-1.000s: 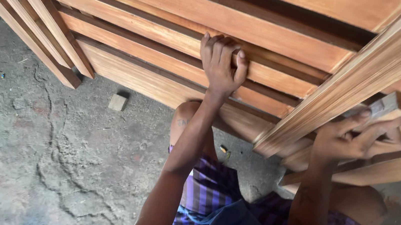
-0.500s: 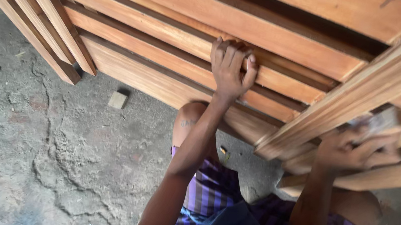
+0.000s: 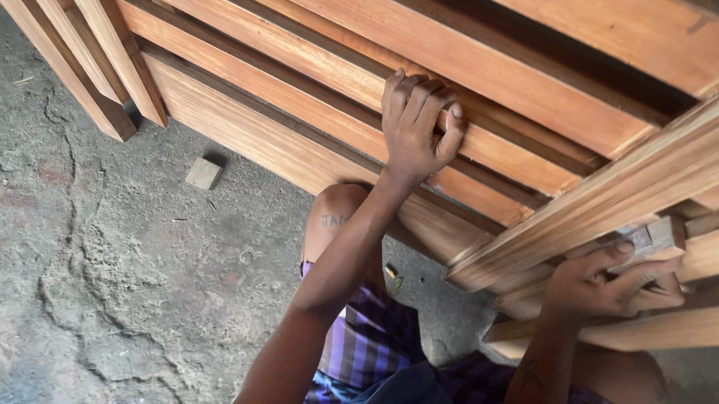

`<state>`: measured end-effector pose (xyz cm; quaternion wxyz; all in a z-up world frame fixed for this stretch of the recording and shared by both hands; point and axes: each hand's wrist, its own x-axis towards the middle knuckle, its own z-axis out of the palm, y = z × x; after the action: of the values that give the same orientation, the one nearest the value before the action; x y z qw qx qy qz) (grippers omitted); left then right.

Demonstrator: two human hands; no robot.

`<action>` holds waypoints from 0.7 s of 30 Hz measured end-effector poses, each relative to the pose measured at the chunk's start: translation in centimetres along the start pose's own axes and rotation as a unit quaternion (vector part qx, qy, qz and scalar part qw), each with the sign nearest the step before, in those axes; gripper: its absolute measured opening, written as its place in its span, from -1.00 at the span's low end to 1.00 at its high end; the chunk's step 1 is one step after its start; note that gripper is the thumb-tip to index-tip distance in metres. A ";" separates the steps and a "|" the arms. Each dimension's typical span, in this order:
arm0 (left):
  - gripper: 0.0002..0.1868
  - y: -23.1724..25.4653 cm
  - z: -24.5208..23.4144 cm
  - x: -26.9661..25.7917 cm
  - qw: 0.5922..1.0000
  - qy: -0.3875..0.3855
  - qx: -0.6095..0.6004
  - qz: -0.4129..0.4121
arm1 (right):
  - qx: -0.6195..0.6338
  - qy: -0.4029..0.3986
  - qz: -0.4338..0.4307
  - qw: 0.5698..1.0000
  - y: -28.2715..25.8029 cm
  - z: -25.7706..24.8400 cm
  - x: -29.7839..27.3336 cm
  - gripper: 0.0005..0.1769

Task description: The person sits on the floor and uses a sanding block to smooth the surface of a wooden slatted structure. They hold the wood steady with one hand while rubbing the sandpaper back and forth along the edges and flat surfaces of the slats.

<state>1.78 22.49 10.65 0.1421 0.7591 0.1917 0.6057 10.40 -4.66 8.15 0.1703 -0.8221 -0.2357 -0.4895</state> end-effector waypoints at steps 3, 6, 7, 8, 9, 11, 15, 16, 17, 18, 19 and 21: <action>-0.88 -0.1 0.1 0.2 1.000 0.002 0.003 0.002 | 0.269 0.019 0.133 0.954 1.0 3.0 2.3 -0.45; -0.86 -0.4 0.0 -0.1 1.000 -0.011 -0.002 0.001 | 0.162 -0.018 0.072 0.984 1.2 1.7 0.9 -0.43; -0.85 -0.4 -0.1 -0.2 1.000 -0.014 -0.007 0.001 | 0.153 -0.028 0.062 0.986 0.8 1.2 0.5 -0.44; -0.86 -0.4 -0.2 -0.2 1.000 -0.012 -0.005 0.002 | 0.142 -0.032 0.055 0.988 0.4 0.6 0.3 -0.45; -0.86 -0.4 -0.2 -0.2 1.000 -0.010 -0.003 0.003 | 0.131 -0.036 0.047 0.990 0.0 0.1 0.3 -0.45; -0.87 -0.1 0.2 0.1 1.000 -0.002 -0.001 0.006 | 0.152 -0.039 0.048 0.986 -0.4 -0.4 0.9 -0.48; -0.87 -0.1 0.0 0.3 1.000 -0.004 0.006 0.006 | 0.273 -0.030 0.112 0.955 -0.2 1.0 3.5 -0.44; -0.87 0.1 -0.2 -0.1 1.000 -0.012 0.003 -0.001 | 0.258 -0.024 0.098 0.961 -0.3 1.1 3.5 -0.44; -0.87 0.2 -0.6 -0.5 1.000 -0.019 0.004 -0.007 | 0.244 -0.018 0.083 0.966 -0.5 1.2 3.3 -0.44; -0.87 0.0 -0.2 -0.2 1.000 -0.016 0.003 -0.006 | 0.233 -0.002 0.064 0.970 -0.5 1.6 3.5 -0.43; -0.87 0.0 -0.1 0.0 1.000 -0.013 0.002 -0.006 | 0.145 -0.015 0.031 0.989 -0.6 0.5 2.9 -0.41; -0.87 0.2 -0.3 0.5 1.000 -0.004 0.003 0.000 | -0.030 -0.024 -0.029 0.999 -1.9 -1.8 1.6 -0.37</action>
<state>1.65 22.49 11.26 0.1406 0.7618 0.1927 0.6023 8.74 -3.67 10.45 0.1252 -0.8311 -0.2490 -0.4812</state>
